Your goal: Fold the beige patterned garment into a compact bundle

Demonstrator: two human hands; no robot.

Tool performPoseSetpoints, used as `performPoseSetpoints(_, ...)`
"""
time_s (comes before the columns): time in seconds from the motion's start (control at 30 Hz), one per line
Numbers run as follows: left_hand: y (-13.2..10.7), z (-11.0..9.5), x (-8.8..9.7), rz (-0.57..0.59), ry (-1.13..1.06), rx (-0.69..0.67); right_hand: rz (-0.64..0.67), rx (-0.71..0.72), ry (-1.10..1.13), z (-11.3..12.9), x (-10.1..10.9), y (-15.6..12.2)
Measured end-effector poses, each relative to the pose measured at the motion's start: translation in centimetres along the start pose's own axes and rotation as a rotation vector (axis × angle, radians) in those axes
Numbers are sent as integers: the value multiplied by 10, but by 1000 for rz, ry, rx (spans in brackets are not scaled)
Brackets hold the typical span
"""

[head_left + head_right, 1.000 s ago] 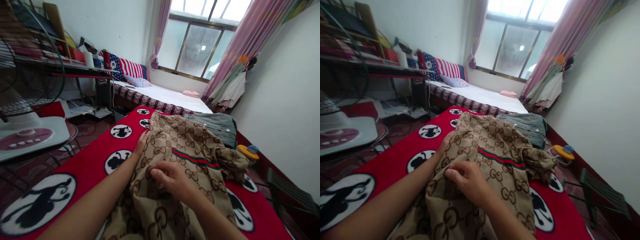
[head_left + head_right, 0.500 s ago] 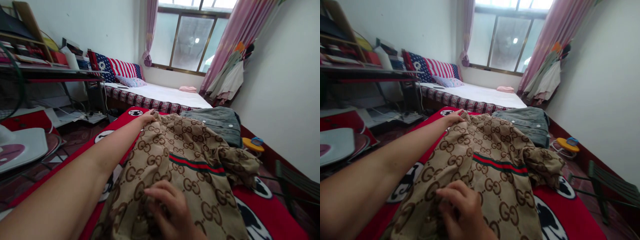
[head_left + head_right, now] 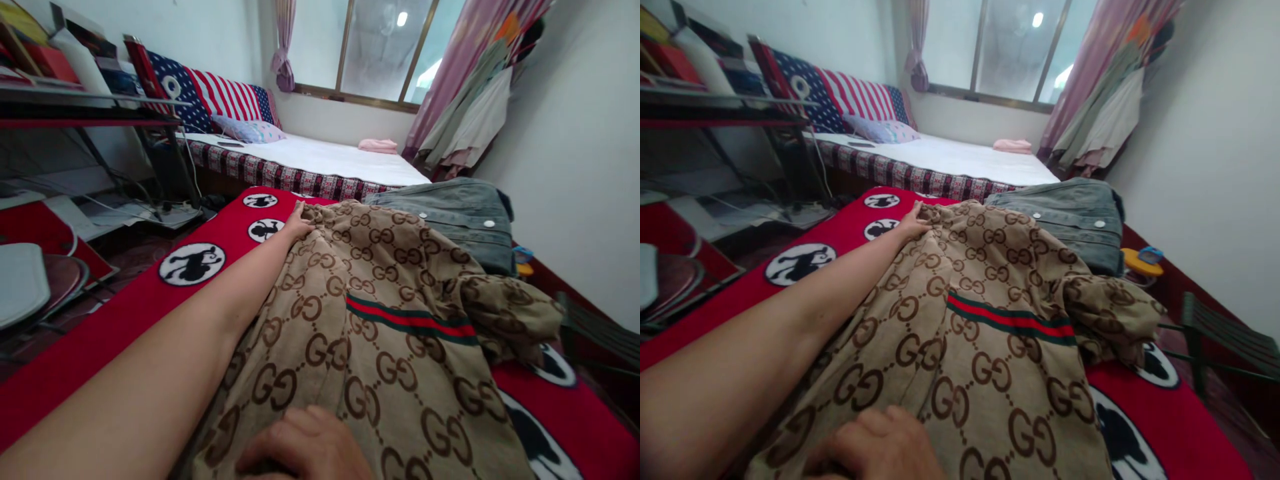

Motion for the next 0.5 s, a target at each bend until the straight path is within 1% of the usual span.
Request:
performPoseSetpoints(0.07,-5,-10,3,64,55,0,-23,-10,30,2,10,3)
performPoseSetpoints(0.13,-15,-25,10,122,102,-30,7,-67,104,8,23,10)
performPoseSetpoints(0.2,-31,-41,20,154,145,-90,20,-184,164,18,37,19)
performPoseSetpoints(0.27,-55,-56,30,155,177,-160,37,-325,144,31,48,28)
performPoseSetpoints(0.33,-86,-69,41,168,217,-262,79,-426,60,45,57,37)
performPoseSetpoints(0.37,-105,-75,45,200,253,-334,116,-452,26,51,61,41)
performPoseSetpoints(0.43,-149,-85,54,318,345,-491,182,-454,22,62,72,49)
performPoseSetpoints(0.5,-196,-92,66,474,420,-596,177,-403,64,68,89,55)
Point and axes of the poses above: each hand's wrist, its own y-axis towards the middle knuckle, its own x-axis out of the back of the hand, z = x × y, the point moved 4 cm from there along y, towards the middle knuckle, and after that the axes turned 15 degrees about -z, right-handed, at the moved point
